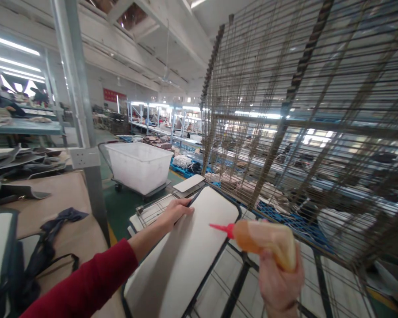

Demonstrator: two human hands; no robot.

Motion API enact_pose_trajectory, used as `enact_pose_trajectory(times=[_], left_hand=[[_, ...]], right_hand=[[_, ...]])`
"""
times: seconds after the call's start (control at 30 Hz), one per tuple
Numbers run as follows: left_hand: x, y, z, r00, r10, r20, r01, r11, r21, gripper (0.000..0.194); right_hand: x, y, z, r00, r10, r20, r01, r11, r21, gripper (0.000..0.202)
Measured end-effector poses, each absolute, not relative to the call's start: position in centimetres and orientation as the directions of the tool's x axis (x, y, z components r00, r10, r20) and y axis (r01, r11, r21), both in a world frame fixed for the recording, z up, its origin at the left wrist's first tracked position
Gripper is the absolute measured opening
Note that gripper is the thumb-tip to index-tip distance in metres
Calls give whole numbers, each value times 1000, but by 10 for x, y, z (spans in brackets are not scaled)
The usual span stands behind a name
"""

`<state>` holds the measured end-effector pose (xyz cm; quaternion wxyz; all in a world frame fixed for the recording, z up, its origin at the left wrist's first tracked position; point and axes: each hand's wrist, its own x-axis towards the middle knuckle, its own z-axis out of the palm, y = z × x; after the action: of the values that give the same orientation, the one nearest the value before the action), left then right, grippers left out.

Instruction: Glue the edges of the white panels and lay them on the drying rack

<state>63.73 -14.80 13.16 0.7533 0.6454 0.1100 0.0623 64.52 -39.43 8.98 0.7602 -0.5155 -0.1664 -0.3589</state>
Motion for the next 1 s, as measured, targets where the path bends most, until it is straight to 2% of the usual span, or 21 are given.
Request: enact_pose_trajectory(times=[0.13,0.23,0.3,0.37,0.53,0.6,0.7,0.77,0.87,0.93,1.0], left_hand=[[636,-151,128,978,199,-58,19,192,981,33],[640,-145,124,963,252,-97,43,211,977,33],[642,-140,122,953,283,-107,45,219,975,35],[640,-136,120,953,285,-100,35,224,974,37],[632,-139,118,961,263,-85,28,213,977,40],[632,-139,116,964,252,-82,22,231,973,41],[637,-136,113,954,264,-145,65,288,956,46],[639,-132,111,935,297,-192,92,318,944,49],[640,-129,109,922,328,-207,97,322,942,50],[638,-133,109,928,320,-192,91,307,947,48],[638,-138,112,941,289,-176,87,296,951,47]], right_hand=[[670,-392,99,658,-398,640,742,195,-641,57],[640,-379,71,708,-316,631,693,140,-707,55],[617,-371,54,764,-198,614,642,139,-754,55],[611,-369,49,780,-166,603,625,147,-767,56],[671,-390,75,681,-415,603,684,70,-726,66],[682,-394,75,674,-438,595,683,64,-727,68],[654,-384,56,734,-343,586,638,55,-768,63],[623,-373,42,794,-199,575,597,74,-799,61],[604,-362,44,831,-99,547,555,217,-803,61],[620,-362,60,758,-205,620,650,144,-747,60],[643,-365,75,723,-289,628,677,112,-728,65]])
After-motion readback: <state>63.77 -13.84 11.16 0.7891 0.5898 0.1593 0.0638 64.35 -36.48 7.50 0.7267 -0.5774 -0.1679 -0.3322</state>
